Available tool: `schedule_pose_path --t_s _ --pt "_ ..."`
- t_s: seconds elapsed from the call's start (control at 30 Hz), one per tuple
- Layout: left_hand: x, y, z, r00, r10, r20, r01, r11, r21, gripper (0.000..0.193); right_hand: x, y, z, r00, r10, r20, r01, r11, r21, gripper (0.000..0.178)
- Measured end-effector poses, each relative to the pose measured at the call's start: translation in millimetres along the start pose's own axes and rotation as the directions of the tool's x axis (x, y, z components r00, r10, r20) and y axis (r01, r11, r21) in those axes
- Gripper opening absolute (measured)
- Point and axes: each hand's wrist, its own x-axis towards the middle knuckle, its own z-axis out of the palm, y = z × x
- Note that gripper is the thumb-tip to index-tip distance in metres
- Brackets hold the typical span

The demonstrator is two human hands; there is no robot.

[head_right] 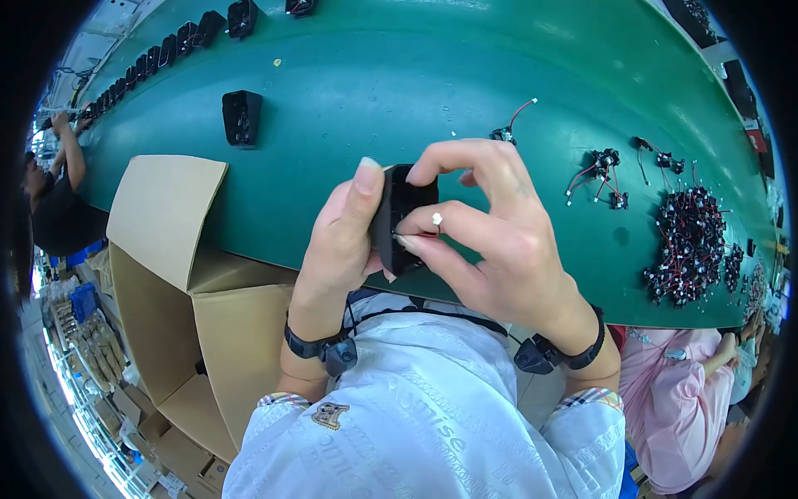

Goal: The person picks up a black plastic housing and a circuit board with wires, fits the board into the housing by hand, and places the assembled unit onto the conveyor belt. This process is repeated for several units, occasionally reaching into a cardboard box to retrieve more housings.

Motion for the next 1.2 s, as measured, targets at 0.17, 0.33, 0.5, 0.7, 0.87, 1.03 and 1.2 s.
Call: schedule_pose_path --t_s 0.17,0.33,0.5,0.7,0.87,1.03,1.2 --pt "-3 -4 -10 0.994 -0.047 0.102 0.066 0.98 -0.188 0.069 4 -6 -9 0.991 0.059 0.123 -0.075 0.989 0.124 0.035" --pt "1 -3 -4 1.0 -0.016 0.015 0.017 0.995 -0.094 0.074 17 -9 -7 0.992 -0.058 0.115 0.05 0.996 0.075 0.036" --pt "-2 17 -16 0.993 0.038 0.111 -0.037 0.999 -0.012 0.075 27 -18 -2 0.983 -0.104 0.154 0.088 0.991 0.105 0.038" --pt "7 55 -57 0.64 0.698 -0.321 -0.285 0.604 0.744 0.034 121 49 -4 0.97 -0.229 0.084 0.237 0.966 -0.1 0.028" --pt "18 73 -121 0.505 0.86 -0.07 0.074 0.038 0.997 0.064 213 150 27 0.987 -0.1 0.125 0.141 0.916 -0.377 0.028" --pt "33 38 -150 0.605 0.777 -0.174 0.111 0.133 0.985 0.069 241 177 52 0.982 0.002 0.191 0.092 0.87 -0.484 0.026" --pt "35 38 -154 0.6 0.778 -0.187 0.051 0.196 0.979 0.063 240 164 45 0.956 -0.015 0.291 0.158 0.867 -0.473 0.027"
